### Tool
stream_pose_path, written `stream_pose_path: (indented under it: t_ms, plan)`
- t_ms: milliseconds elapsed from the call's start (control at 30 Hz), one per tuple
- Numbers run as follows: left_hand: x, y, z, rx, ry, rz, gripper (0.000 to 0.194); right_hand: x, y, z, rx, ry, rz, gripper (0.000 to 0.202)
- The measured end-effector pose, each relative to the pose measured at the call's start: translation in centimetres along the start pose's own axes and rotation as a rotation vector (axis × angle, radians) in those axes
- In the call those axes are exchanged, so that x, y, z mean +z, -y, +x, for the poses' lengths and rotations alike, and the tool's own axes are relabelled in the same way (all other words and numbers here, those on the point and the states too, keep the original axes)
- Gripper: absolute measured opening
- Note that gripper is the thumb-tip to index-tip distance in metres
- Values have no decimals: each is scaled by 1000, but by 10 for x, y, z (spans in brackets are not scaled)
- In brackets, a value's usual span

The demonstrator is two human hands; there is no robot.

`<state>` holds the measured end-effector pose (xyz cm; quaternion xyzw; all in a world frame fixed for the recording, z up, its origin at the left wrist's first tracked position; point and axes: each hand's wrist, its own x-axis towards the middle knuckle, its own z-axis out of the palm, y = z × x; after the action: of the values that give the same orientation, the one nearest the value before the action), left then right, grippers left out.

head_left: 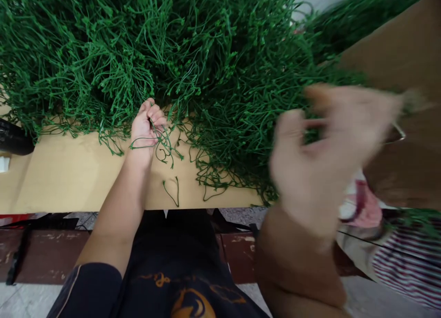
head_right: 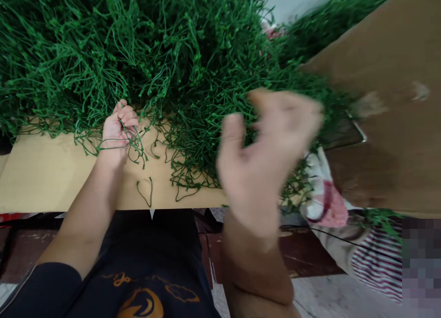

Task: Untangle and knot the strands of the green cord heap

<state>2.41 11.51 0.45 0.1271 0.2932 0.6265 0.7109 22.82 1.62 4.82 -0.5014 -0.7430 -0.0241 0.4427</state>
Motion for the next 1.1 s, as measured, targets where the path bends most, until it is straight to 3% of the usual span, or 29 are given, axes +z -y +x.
stream_pose_path:
  t_ms: [33, 133, 200, 267, 400, 600, 767, 867, 933, 1033, 1100]
  plan:
    - [0, 0, 0, 5, 3, 1, 31, 19, 11, -6, 30, -19, -86, 32]
    - [0, 1, -2, 7, -1, 30, 28, 71, 34, -22, 50, 283, 36, 39]
    - [-1, 0, -3, 9, -2, 22, 28, 92, 40, -27, 82, 388, 66, 33]
    - [-2, -2, -5, 25, 12, -11, 29, 100, 41, -28, 70, 375, 83, 31]
    - [-3, -5, -7, 42, 85, -97, 30, 95, 40, -24, -20, 167, 212, 25]
    - [6, 1, -13, 67, -10, 38, 25, 91, 46, -19, -153, -2, 298, 20]
    - [7, 5, -5, 70, -24, 63, 26, 76, 61, -35, -233, 19, 353, 17]
    - [2, -3, 3, 114, -169, 23, 28, 63, 77, -50, -443, 103, 462, 16]
    - [-1, -11, 2, 144, -160, -27, 29, 56, 80, -52, -540, 150, 508, 16]
    - [-1, -18, -6, 94, -5, -46, 30, 40, 61, -38, -342, 103, 347, 17]
    - [0, -18, -11, 57, 44, -34, 33, 21, 37, -24, -145, -46, 82, 18]
